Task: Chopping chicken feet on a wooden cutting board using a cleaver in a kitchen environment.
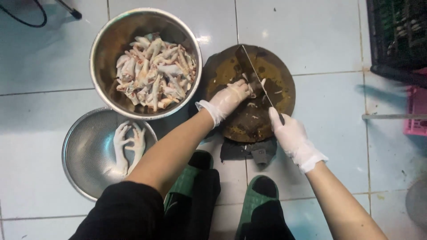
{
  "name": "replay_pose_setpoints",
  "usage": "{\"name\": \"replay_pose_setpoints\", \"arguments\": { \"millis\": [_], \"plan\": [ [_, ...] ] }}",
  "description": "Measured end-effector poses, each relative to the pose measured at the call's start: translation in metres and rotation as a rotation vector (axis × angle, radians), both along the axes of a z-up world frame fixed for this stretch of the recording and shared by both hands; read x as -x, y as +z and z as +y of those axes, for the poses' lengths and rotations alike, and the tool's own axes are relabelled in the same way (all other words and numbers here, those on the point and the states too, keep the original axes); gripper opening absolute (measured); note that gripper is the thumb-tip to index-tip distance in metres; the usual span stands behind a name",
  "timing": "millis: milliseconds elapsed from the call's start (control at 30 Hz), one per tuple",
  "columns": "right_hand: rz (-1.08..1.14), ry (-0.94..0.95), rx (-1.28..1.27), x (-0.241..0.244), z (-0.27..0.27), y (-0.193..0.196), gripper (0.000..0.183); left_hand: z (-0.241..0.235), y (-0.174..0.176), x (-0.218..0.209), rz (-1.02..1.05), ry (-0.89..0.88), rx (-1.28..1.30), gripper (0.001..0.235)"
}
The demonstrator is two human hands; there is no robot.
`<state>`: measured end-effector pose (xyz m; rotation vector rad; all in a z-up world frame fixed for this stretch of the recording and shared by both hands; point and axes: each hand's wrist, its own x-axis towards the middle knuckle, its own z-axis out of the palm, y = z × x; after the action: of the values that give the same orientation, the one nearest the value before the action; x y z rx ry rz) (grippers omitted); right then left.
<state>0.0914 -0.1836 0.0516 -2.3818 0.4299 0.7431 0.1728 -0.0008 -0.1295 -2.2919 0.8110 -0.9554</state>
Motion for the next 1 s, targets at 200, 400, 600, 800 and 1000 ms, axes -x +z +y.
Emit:
{"name": "replay_pose_setpoints", "arguments": {
  "millis": [200, 400, 600, 800, 1000],
  "plan": [
    [0.177, -0.164, -0.002, 0.068, -0.001, 0.052, 0.082, 0.013, -0.001, -0.015, 0.371, -0.319, 0.202, 0.028],
    [0.379, -0.482, 0.033, 0.115, -0.017, 0.027, 0.061, 0.011, 0.03, -0.01, 1.153, -0.21, 0.507, 0.049],
    [0.283, -0.721, -0.15, 0.128, -0.03, 0.004, 0.05, 0.002, 0.045, -0.009, 1.217, -0.124, 0.836, 0.043],
    [0.169, -0.731, -0.183, 0.125, -0.024, 0.016, 0.052, -0.003, 0.049, -0.03, 1.737, -0.178, 1.047, 0.067],
    [0.05, -0.697, -0.35, 0.13, -0.033, -0.001, 0.055, -0.001, 0.066, -0.035, 1.264, -0.228, 0.762, 0.022]
  ]
}}
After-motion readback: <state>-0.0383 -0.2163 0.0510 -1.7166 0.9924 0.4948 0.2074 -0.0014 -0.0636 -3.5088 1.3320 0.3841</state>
